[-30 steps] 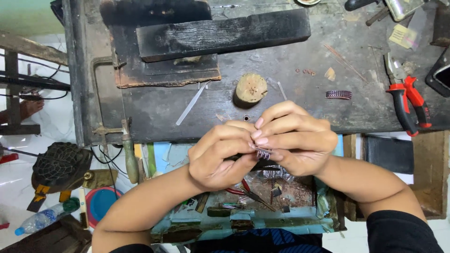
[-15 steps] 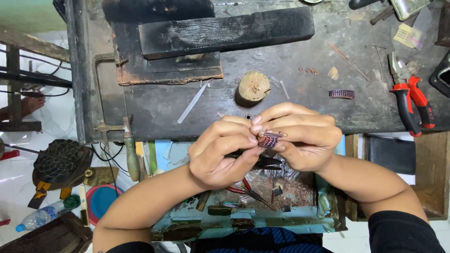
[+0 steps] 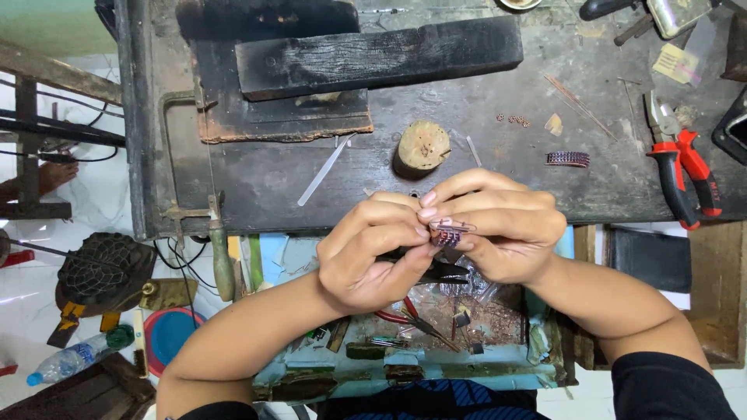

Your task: Adjusting and repairing a metal mesh structure for jewelry using hands and small tools at a workbench.

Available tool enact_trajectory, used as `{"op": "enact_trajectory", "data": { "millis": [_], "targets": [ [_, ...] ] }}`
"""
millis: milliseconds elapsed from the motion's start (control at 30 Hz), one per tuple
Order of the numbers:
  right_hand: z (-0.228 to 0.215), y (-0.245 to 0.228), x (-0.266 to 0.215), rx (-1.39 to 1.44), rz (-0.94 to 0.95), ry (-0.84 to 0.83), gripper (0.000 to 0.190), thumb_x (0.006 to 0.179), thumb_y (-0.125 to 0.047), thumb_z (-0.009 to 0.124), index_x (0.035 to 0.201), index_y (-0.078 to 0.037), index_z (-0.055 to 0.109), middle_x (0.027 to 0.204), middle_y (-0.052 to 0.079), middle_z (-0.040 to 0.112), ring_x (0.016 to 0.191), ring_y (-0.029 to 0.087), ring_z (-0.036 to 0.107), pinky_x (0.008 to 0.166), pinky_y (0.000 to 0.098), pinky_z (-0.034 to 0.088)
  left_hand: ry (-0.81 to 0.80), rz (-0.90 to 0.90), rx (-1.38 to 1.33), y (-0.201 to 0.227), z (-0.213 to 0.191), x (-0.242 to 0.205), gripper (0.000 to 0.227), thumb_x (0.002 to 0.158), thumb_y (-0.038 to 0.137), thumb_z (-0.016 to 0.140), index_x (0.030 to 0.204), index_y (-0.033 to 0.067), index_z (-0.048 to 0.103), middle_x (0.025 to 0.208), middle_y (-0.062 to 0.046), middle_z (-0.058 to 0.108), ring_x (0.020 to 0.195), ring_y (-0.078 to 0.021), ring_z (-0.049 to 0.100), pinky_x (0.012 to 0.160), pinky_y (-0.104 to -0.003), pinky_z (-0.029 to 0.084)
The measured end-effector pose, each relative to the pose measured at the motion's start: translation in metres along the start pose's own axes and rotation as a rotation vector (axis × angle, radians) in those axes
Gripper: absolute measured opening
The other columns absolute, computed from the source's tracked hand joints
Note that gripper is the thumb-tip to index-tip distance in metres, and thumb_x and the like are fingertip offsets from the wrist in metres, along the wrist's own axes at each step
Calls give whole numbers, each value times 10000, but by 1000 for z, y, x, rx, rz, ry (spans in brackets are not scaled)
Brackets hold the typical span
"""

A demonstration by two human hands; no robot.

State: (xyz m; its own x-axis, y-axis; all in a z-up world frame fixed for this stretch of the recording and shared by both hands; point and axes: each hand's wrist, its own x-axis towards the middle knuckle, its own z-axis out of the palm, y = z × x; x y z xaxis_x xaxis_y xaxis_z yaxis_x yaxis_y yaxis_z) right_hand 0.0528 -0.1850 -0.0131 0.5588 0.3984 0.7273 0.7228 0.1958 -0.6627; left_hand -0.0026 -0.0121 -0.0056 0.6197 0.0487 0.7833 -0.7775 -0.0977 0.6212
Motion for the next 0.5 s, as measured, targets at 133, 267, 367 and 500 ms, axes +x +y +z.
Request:
{"op": "enact_trajectory", "data": {
  "millis": [133, 267, 367, 500],
  "targets": [
    [1, 1, -1, -7, -2, 5, 296, 1008, -216, 588, 941, 53, 693, 930, 201, 750, 846, 429, 769, 747, 433, 668, 0, -7, 16, 1, 0, 0, 98, 971, 28, 671, 1000, -47, 615, 942, -215, 631, 823, -342, 692, 798, -413, 636],
    [3, 3, 0, 18, -2, 23, 275, 1008, -209, 599, 958, 44, 695, 944, 217, 750, 859, 428, 773, 769, 434, 677, -7, -5, 25, 0, -1, 1, 101, 969, 21, 675, 1009, -50, 615, 952, -213, 637, 834, -342, 696, 799, -407, 635],
    [4, 5, 1, 29, -11, 23, 249, 989, -202, 637, 984, 42, 687, 966, 229, 747, 888, 419, 773, 801, 438, 682, -14, -9, 28, -1, -2, 2, 97, 965, 5, 674, 1013, -57, 616, 955, -216, 637, 851, -348, 704, 812, -413, 637],
    [0, -3, 10, -20, 0, 101, 242, 963, -139, 641, 887, 91, 637, 927, 276, 712, 857, 452, 760, 812, 496, 666, -20, 28, 72, -5, 0, 10, 119, 923, -48, 707, 1002, -87, 627, 943, -226, 646, 850, -359, 717, 823, -423, 668]
  ]
}}
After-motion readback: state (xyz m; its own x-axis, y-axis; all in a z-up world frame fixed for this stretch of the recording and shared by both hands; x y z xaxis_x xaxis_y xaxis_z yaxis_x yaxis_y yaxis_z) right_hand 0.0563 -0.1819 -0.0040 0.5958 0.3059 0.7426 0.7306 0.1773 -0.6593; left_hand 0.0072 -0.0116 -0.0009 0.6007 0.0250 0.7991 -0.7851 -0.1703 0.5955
